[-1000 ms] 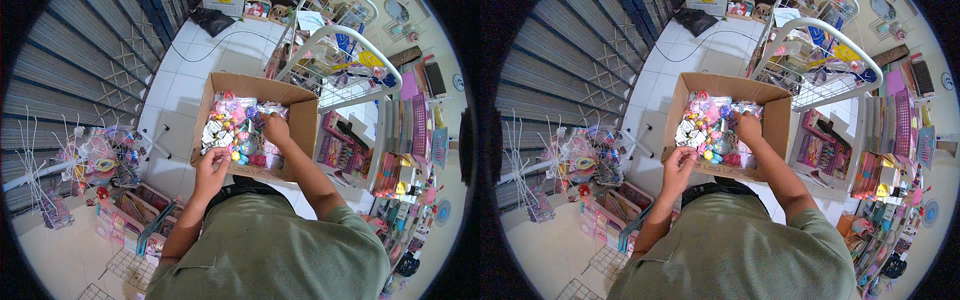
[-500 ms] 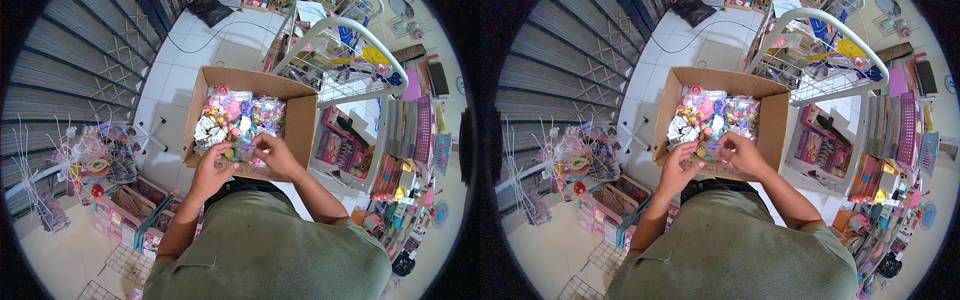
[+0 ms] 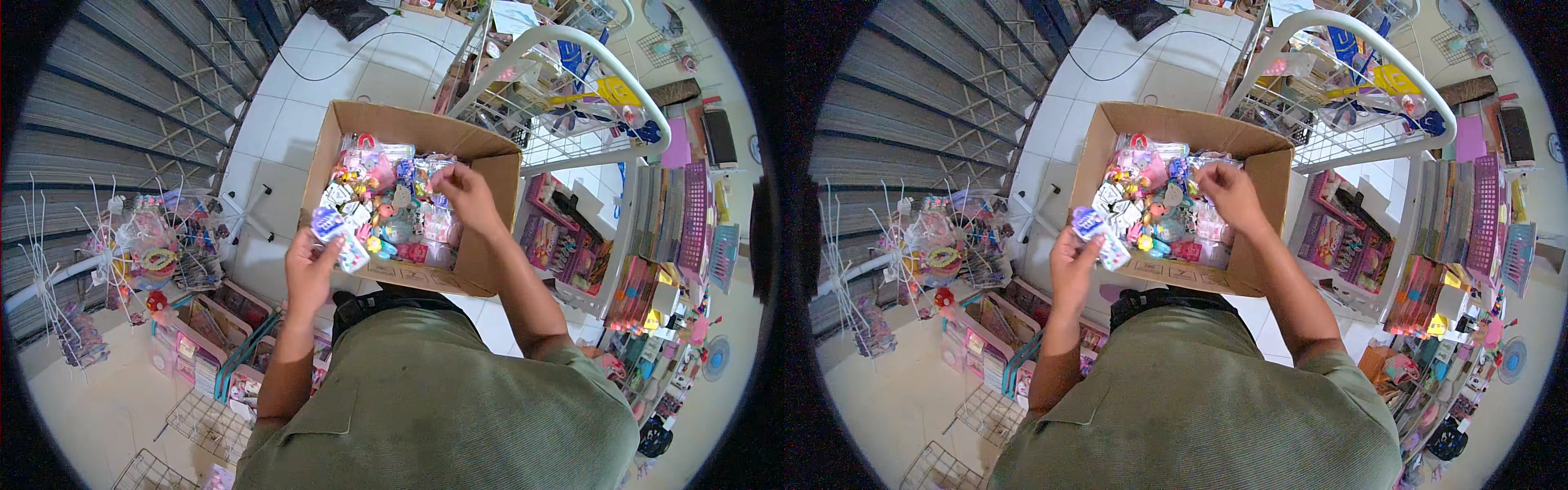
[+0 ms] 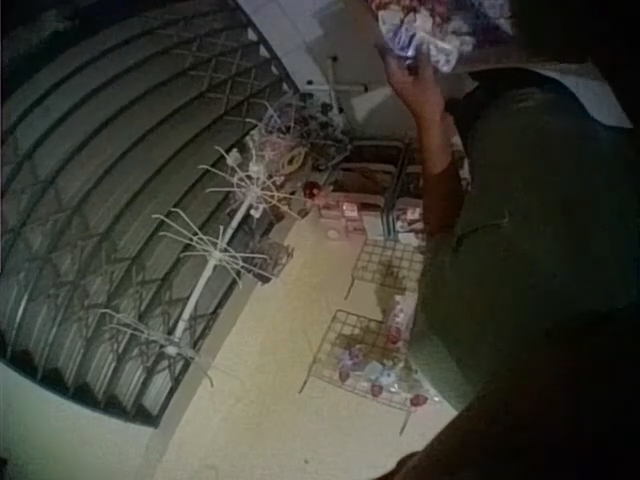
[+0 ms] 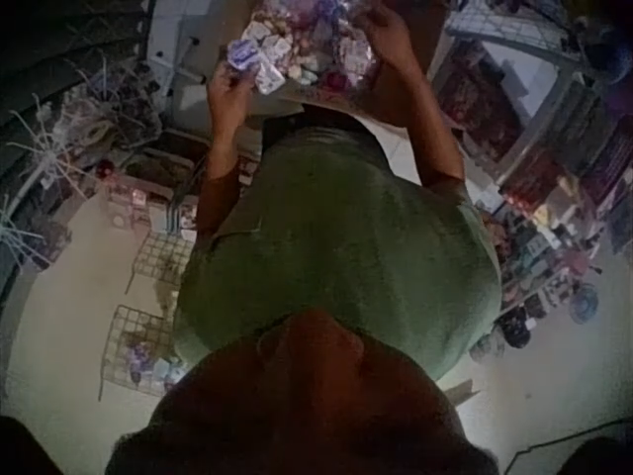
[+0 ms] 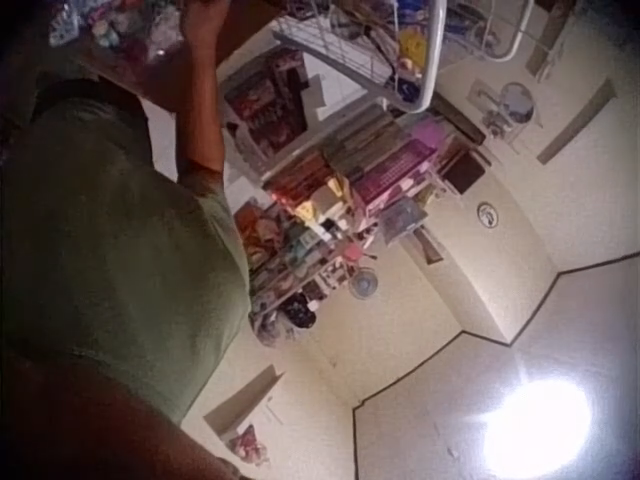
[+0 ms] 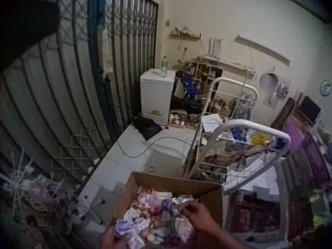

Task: Organize and display various gift items including stickers and small plush toys onto rotating and wall-mounted display racks.

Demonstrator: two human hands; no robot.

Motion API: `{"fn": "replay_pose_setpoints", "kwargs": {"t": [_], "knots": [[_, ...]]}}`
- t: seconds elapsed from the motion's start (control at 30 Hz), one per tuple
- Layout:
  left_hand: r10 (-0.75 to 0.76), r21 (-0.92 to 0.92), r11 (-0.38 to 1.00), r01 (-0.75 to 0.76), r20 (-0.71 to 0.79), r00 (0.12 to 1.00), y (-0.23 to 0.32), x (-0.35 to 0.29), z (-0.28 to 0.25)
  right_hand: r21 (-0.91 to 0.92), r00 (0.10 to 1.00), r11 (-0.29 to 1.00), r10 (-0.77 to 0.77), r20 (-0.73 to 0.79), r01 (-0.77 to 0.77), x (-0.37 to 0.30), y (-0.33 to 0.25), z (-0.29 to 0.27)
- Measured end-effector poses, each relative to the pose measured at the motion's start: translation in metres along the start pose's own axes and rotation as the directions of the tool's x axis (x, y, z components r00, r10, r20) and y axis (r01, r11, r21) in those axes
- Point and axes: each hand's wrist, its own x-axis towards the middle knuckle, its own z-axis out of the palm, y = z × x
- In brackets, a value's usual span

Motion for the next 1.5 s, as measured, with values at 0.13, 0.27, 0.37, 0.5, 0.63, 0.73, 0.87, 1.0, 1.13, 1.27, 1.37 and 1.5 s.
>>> {"fn": "replay_pose_setpoints", "kwargs": {"t": [0.13, 0.27, 0.37, 0.5, 0.63, 0.73, 0.87, 1.0, 1.13, 1.27, 1.37, 1.5], "knots": [[0.01, 0.001, 1.0, -0.01, -0.093, 0.996, 0.005, 0.001, -0.015, -0.632, 0.989, 0.775, -0.099, -0.106, 0.01, 0.048, 0.023, -0.007], [0.041, -0.005, 0.999, -0.042, -0.133, 0.99, 0.009, -0.003, -0.015, -0.978, 0.991, 0.194, -0.089, -0.098, -0.079, 0.079, 0.052, 0.004], [0.034, -0.013, 0.999, -0.037, -0.15, 0.988, 0.013, -0.006, -0.013, -0.997, 0.994, 0.05, -0.079, -0.069, -0.066, 0.087, 0.075, 0.001], [0.019, -0.024, 0.999, -0.023, -0.151, 0.988, 0.009, -0.009, -0.016, -0.996, 0.994, 0.029, -0.061, -0.09, -0.088, 0.091, 0.079, -0.01], [0.026, -0.006, 1.0, -0.028, -0.146, 0.989, 0.007, -0.009, -0.019, -0.925, 0.97, 0.377, -0.209, -0.124, -0.037, 0.073, 0.047, -0.013], [0.042, -0.011, 0.999, -0.043, -0.109, 0.993, 0.009, -0.005, -0.013, -0.561, 0.973, 0.823, -0.054, -0.225, -0.084, 0.061, 0.035, -0.026], [0.026, -0.017, 0.999, -0.027, -0.081, 0.996, 0.01, 0.001, -0.004, 0.195, 0.948, 0.939, 0.306, -0.092, -0.284, 0.044, 0.027, -0.031], [0.033, -0.01, 0.999, -0.034, -0.055, 0.998, 0.007, 0.004, 0.0, 0.521, 0.922, 0.781, 0.385, 0.034, -0.345, 0.024, 0.004, -0.014], [0.026, -0.018, 0.999, -0.026, -0.035, 0.999, 0.007, 0.005, 0.005, 0.533, 0.914, 0.76, 0.4, 0.068, -0.372, 0.028, 0.039, -0.021], [0.035, -0.03, 0.999, -0.037, -0.05, 0.998, 0.007, 0.003, 0.004, 0.262, 0.89, 0.867, 0.452, -0.054, -0.424, 0.035, 0.047, -0.007], [0.041, -0.035, 0.998, -0.043, -0.058, 0.997, 0.006, -0.001, 0.0, 0.011, 0.902, 0.913, 0.405, -0.147, -0.408, 0.037, 0.044, 0.001], [0.034, -0.058, 0.998, -0.039, -0.081, 0.996, 0.008, -0.007, -0.006, 0.009, 0.91, 0.925, 0.376, -0.173, -0.381, 0.033, 0.027, 0.006]]}}
